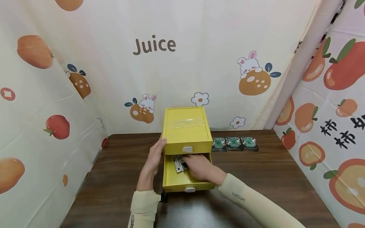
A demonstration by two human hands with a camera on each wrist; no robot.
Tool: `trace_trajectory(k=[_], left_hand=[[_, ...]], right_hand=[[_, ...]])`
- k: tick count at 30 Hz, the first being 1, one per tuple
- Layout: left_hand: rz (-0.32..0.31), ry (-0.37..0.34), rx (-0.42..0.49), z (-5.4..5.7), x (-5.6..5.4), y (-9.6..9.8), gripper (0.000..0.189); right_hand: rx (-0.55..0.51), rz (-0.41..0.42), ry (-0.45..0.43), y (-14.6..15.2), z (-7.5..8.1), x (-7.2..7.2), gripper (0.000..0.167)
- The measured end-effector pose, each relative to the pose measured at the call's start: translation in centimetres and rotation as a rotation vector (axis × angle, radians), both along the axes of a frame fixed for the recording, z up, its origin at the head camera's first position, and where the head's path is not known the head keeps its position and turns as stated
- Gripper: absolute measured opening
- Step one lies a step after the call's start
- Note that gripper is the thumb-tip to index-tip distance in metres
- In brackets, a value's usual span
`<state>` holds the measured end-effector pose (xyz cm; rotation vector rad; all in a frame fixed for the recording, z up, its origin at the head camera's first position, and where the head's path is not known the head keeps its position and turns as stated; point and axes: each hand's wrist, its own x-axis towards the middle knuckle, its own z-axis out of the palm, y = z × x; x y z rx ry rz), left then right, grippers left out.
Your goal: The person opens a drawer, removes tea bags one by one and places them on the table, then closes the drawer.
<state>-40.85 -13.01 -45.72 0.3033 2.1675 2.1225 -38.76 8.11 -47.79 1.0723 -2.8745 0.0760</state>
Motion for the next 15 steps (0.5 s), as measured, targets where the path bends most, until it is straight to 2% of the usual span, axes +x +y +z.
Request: trace_trajectory(k=[2,4,8,15], left_hand=[[0.0,-0.003,0.002,-0.1,0.0,0.0,0.057],[-0.007,0.005,0.005,-0.1,0.0,0.1,0.056],[-0.005,-0.007,0.017,-0.1,0.1,0.1,0.056],[0.012,-0.011,0.005,-0.2,0.1,-0.1,0.058]], right_hand=[[0.019,0.005,0.075,0.0,-0.1,0.1,0.033],[0.034,0.009,0.108,-0.1,0.1,0.2,0.034],[0.026,0.024,0.068,-0.2,1.4,1.1,0.038],[-0.107,0.074,-0.021,0.6,3.5,3.4,0.047]])
